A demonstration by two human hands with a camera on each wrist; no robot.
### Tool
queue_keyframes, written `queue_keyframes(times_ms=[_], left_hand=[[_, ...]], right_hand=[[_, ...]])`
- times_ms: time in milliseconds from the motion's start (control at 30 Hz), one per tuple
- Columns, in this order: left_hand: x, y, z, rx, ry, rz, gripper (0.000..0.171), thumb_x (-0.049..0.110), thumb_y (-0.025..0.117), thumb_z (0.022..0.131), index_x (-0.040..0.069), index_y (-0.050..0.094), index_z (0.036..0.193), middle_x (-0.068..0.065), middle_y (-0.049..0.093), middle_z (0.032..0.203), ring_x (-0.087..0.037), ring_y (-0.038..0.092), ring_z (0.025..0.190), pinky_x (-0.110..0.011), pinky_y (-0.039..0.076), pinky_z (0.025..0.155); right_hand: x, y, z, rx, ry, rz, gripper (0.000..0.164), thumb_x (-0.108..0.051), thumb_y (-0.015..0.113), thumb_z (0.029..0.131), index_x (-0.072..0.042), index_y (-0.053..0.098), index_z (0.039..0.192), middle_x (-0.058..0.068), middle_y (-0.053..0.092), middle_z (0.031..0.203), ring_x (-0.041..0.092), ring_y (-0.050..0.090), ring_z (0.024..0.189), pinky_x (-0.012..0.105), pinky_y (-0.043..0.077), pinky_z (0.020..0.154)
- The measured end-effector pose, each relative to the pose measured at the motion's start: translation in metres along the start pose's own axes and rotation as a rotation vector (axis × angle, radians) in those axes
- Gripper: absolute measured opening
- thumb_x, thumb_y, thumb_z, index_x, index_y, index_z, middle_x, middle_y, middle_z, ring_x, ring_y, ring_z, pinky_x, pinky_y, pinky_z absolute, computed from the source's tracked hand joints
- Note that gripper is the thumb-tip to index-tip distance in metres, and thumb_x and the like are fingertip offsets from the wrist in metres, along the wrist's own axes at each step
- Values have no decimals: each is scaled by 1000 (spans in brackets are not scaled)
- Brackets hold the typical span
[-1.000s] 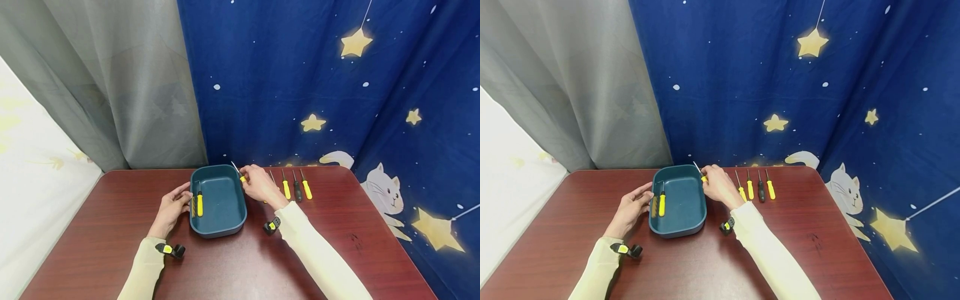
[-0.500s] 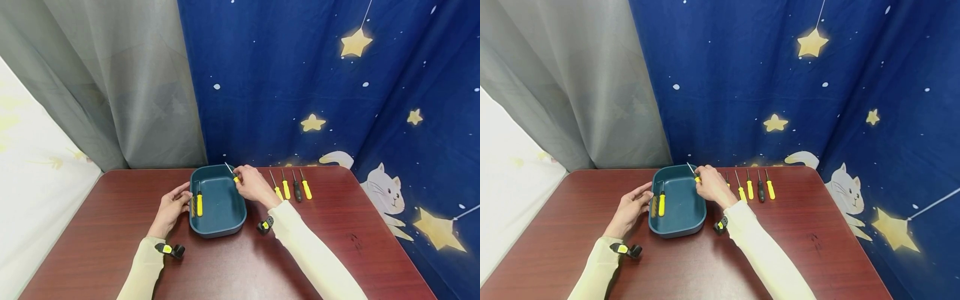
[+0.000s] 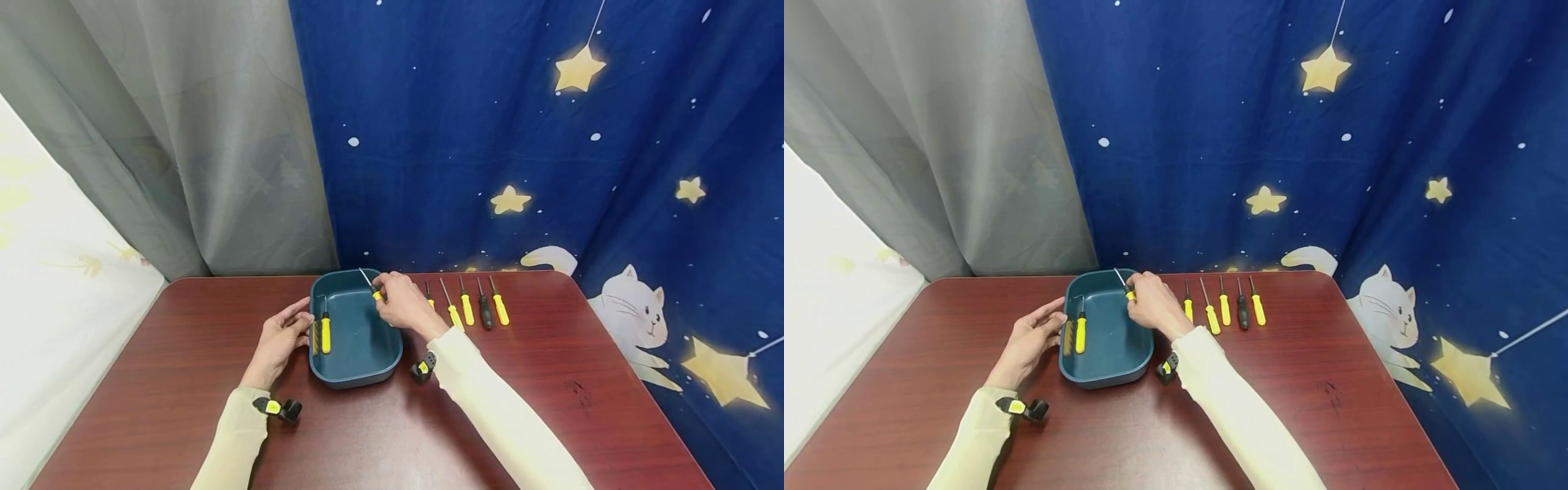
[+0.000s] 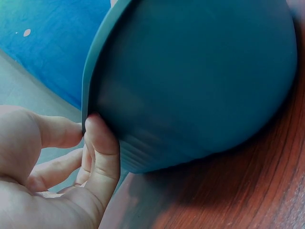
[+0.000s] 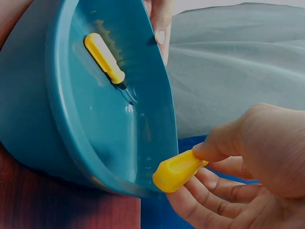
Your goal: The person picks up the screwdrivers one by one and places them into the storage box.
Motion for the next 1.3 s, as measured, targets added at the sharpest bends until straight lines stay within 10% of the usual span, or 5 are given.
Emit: queue_keyframes(times_ms=[1300], left_hand=[[-1,-1,1,-5,1,19,50,11,59,104,13,49,153,-3,64,105,-8,59,78,-20,57,66]], right_hand=[[-20,40,23,-128,66,58,39,-14,67,96,-4,62,133,4,63,89,11,61,65,21,54,61]])
Point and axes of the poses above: each hand's wrist, its own z-axis towards the middle knuckle, its own y-axis out of the palm, x = y × z, the point moved 6 cm from there along z, towards the middle knuckle
